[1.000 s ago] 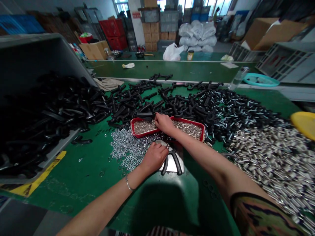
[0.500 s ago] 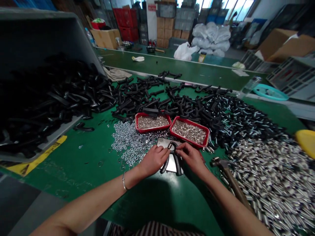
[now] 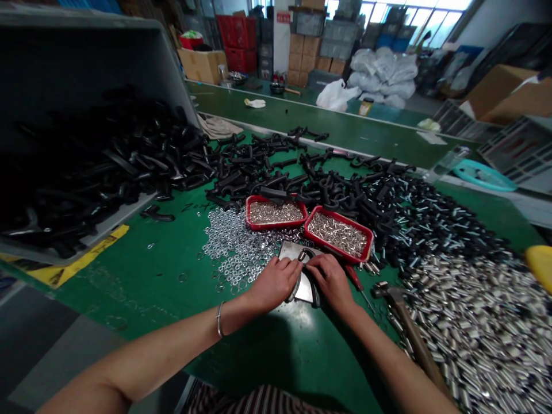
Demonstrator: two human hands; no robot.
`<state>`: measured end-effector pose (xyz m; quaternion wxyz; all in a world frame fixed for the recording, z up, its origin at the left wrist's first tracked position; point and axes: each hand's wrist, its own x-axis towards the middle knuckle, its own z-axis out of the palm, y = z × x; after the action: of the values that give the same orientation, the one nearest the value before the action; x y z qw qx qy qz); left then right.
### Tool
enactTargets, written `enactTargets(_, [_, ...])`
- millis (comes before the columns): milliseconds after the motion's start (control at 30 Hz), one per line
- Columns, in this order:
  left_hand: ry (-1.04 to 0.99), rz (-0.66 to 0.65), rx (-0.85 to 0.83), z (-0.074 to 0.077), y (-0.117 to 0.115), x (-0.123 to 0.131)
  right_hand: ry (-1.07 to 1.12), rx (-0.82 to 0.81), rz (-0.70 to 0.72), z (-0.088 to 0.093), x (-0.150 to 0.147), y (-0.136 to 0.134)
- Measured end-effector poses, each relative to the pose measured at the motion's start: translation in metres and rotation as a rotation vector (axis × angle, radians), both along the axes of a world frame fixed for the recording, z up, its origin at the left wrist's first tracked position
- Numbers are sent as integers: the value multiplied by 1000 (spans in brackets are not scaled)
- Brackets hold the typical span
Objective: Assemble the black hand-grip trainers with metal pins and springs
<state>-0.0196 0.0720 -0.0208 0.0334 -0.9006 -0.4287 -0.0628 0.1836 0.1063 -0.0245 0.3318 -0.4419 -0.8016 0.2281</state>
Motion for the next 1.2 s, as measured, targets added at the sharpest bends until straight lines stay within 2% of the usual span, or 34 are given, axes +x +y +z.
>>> enactTargets(133, [-9, 15, 11, 2, 3, 2, -109, 91, 61, -3, -4, 2])
enactTargets(400, [-77, 20, -11, 10, 11, 5, -264, 190, 82, -6, -1, 3])
enactTargets(500, [-90, 24, -9, 10, 15, 7, -325, 206, 83, -8, 1, 2])
enactTargets(633, [-93, 1, 11, 10, 21, 8, -401, 215, 162, -6, 6, -2])
enactTargets(767, [-92, 15, 5, 14, 30, 9, -342, 143, 213, -1, 15, -7])
enactTargets(867, [-93, 12, 11, 17, 37, 10, -219, 42, 168, 1, 26, -15])
enactTargets(967, [-58, -83, 40, 19, 41, 12, -161, -5, 49, 2, 42, -30])
enactTargets(1067, [-6, -191, 48, 19, 43, 16, -194, -30, -26, 5, 67, -46])
enactTargets(1200, [0, -293, 53, 19, 45, 21, -350, -5, -129, 12, 116, -65])
